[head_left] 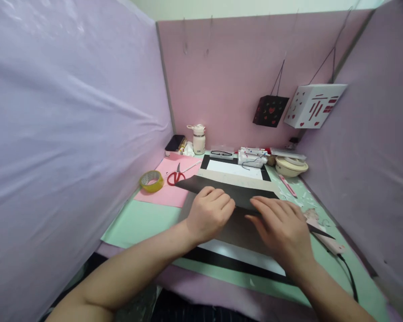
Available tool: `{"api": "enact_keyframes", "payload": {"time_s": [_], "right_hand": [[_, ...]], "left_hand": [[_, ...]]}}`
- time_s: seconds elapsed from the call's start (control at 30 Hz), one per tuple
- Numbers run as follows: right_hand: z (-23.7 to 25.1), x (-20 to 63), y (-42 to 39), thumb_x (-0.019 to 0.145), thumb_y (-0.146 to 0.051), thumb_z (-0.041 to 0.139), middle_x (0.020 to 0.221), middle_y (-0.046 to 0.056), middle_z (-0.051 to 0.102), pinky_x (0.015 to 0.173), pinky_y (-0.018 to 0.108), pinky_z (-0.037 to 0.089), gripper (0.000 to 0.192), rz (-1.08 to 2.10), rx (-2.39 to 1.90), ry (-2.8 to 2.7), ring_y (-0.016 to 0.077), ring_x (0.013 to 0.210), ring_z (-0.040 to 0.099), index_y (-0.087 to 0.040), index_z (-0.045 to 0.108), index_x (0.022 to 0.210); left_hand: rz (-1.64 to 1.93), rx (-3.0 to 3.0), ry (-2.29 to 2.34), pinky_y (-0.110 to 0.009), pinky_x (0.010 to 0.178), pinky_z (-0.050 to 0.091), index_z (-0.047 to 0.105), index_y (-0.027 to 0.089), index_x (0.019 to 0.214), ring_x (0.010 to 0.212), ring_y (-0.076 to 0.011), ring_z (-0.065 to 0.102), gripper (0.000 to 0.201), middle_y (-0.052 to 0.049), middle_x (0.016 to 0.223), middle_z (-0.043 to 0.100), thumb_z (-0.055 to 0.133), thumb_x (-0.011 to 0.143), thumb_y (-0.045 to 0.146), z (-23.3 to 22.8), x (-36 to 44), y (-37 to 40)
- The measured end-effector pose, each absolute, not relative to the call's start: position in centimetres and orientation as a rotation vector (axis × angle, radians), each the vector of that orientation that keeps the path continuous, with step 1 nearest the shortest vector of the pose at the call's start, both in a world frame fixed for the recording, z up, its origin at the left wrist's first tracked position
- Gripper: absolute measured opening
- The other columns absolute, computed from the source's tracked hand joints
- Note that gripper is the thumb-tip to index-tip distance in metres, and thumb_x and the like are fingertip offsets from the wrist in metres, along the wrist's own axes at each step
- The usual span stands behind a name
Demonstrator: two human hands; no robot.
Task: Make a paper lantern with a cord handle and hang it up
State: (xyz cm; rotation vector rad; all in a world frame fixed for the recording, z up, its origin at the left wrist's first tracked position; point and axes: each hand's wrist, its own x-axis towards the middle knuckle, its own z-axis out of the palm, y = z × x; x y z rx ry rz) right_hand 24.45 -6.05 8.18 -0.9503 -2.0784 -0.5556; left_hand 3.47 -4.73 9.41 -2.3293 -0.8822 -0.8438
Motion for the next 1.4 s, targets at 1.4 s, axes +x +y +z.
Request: {"api": "enact_keyframes", "payload": {"time_s": [1.4], "right_hand": [[9.3,16.9,-5.9,0.094,-0.015,0.056,0.081,0.004,0.066,0.077,0.034,0.036,0.011,-0.443,-0.755,-2.174,0.0174,0.079,0.055,-0.020,0.059,0.086]], "left_hand": [[-1.221,-2.119,-1.147,-0.033,0.074,0.036,0.058,0.019,0.074,0.072,-0.0155,0.051,0.018,0.001,0.066,0.059,0.060,0.092,0.017,8.9,-2.2,-8.1]]}}
